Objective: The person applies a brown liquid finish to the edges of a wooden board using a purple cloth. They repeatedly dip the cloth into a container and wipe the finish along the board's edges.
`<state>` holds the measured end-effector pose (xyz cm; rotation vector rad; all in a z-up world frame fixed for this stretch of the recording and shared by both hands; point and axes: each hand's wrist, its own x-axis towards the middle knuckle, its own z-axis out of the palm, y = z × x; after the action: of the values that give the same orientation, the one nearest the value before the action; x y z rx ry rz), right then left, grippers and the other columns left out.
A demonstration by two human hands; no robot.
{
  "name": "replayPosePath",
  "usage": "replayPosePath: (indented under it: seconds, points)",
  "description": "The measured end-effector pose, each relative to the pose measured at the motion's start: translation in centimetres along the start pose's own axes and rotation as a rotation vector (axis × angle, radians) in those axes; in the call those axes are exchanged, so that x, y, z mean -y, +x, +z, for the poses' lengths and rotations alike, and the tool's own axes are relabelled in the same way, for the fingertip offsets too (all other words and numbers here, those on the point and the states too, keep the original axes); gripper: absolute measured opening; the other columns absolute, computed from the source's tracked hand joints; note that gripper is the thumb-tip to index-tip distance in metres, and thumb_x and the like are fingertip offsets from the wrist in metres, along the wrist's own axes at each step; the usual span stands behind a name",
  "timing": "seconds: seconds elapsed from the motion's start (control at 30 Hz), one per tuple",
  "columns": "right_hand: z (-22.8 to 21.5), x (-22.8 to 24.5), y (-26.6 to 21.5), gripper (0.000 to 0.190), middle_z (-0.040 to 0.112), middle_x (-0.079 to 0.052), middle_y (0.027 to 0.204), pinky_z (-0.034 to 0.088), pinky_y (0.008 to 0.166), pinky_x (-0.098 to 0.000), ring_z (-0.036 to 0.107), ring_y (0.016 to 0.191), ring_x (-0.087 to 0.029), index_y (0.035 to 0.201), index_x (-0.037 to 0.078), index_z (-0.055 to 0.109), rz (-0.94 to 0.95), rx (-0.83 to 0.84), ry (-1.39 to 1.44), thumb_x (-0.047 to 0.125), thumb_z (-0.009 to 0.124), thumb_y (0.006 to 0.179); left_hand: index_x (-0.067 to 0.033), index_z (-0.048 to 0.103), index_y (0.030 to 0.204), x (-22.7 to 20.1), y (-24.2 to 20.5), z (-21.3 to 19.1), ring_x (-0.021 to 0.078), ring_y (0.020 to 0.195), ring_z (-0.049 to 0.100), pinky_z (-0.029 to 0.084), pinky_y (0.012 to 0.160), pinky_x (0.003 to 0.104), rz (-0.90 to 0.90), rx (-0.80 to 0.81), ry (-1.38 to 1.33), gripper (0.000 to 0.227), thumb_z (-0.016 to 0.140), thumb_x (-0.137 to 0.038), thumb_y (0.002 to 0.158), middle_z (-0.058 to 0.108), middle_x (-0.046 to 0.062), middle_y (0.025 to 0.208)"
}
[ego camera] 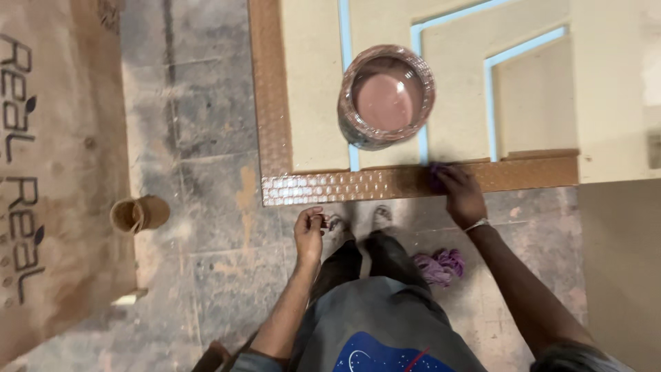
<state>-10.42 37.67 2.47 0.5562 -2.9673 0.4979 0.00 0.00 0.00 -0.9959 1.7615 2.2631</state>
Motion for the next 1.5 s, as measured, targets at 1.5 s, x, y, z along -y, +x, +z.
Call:
replayPosePath:
  seconds: [1.5]
  points:
    - [-0.4,11.8,9.1,0.049,0.066,-0.019,0.12,0.062,0.094,-0.0391,0.067,0.107,-0.029,0.128,-0.004,0.06,0.888,-0.64,1.769,-0.013,0.045,0.082,-0.0009,0.069,0.114,-9.8,15.0,4.2,0.0162,0.098,0.065,0.051,0.088,0.03,0.109,0.977,0.671,0.022,0.054,-0.003,0.098,0.072,0.006,0.105]
